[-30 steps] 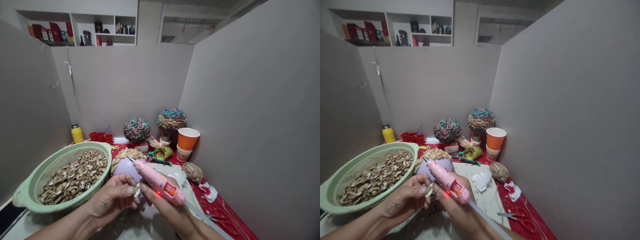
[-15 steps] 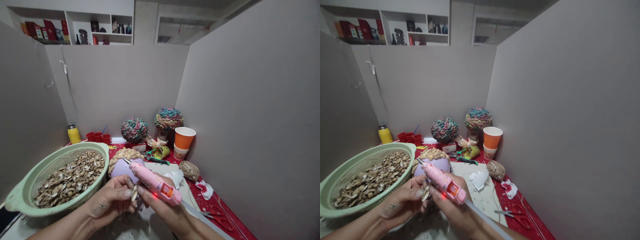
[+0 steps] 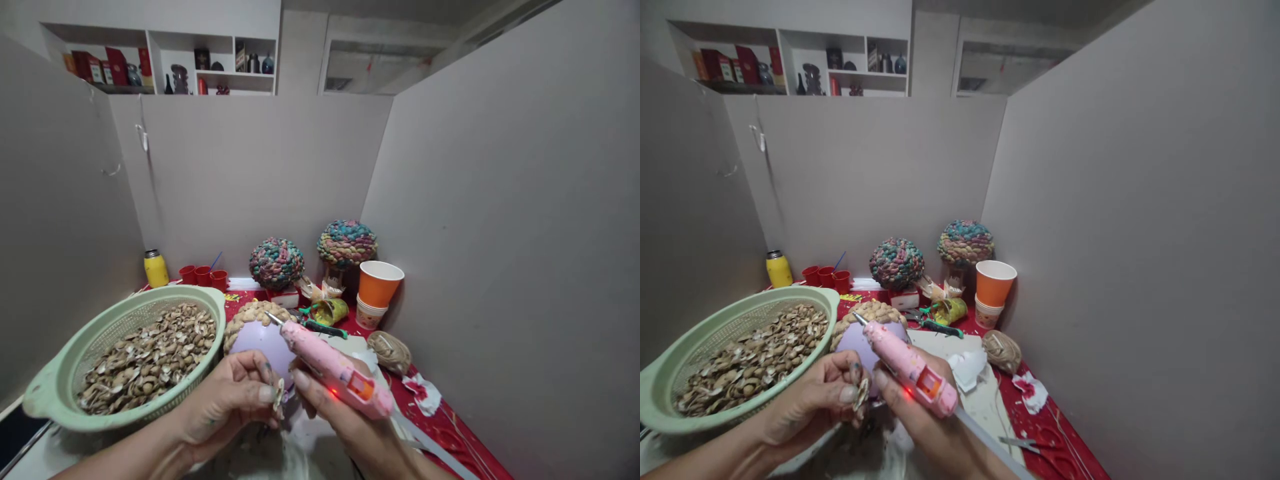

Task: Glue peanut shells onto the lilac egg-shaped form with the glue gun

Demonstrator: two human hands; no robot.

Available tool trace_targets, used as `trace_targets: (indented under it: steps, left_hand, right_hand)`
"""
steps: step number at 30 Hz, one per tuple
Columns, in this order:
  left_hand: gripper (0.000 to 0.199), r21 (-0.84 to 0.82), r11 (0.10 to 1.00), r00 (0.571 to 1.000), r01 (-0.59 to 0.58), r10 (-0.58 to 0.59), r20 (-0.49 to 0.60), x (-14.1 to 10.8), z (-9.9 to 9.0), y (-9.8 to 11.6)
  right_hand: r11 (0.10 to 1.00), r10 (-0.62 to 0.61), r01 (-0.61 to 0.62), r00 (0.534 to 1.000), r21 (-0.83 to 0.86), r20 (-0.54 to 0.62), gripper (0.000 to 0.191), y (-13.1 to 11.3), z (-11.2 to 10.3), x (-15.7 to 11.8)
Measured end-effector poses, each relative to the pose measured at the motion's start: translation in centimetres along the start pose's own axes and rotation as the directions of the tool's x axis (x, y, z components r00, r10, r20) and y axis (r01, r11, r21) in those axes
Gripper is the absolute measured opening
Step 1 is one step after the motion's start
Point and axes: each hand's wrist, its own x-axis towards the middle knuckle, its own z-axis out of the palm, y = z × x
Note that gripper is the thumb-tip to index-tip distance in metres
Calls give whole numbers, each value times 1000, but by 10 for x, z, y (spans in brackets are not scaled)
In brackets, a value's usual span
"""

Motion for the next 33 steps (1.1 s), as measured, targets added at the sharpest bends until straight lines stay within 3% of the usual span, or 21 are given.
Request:
trace_targets:
  steps: [2, 4, 6, 8, 11, 16, 22, 29, 33]
  left_hand:
    - [26, 182, 981, 996, -61, 70, -45, -7, 3, 11]
    - [23, 405, 907, 984, -113, 159, -83, -15, 6, 26]
    - [15, 651, 743, 957, -153, 275, -90, -20, 9, 44]
    - [7, 864, 474, 917, -169, 396, -38, -19, 10, 61]
    - [4, 976, 146, 903, -160, 421, 85, -6, 6, 78]
    - [11, 979, -157, 926, -133, 332, 179, 21, -2, 83]
    - [9, 952, -274, 929, -138, 298, 221, 32, -3, 79]
    - [15, 943, -292, 923, -160, 295, 248, 39, -3, 76]
    - [17, 946, -249, 911, -205, 305, 278, 39, -3, 76]
  right_hand:
    - [999, -28, 27, 999, -38, -33, 35, -2, -4, 0]
    - [998, -37, 35, 998, -54, -46, 37, -4, -7, 0]
    - [997, -34, 29, 997, -67, -62, 39, -6, -10, 1]
    - [996, -36, 29, 996, -83, -76, 39, -7, -11, 1]
    - [994, -52, 44, 996, -96, -75, 38, -9, -13, 2]
    - [993, -77, 70, 994, -96, -72, 32, -16, -14, 3]
    - [992, -77, 65, 991, -107, -107, 26, -16, -16, 3]
    - [992, -81, 71, 992, -108, -95, 19, -14, -17, 5]
    - [990, -64, 51, 993, -131, -98, 23, -16, -15, 5]
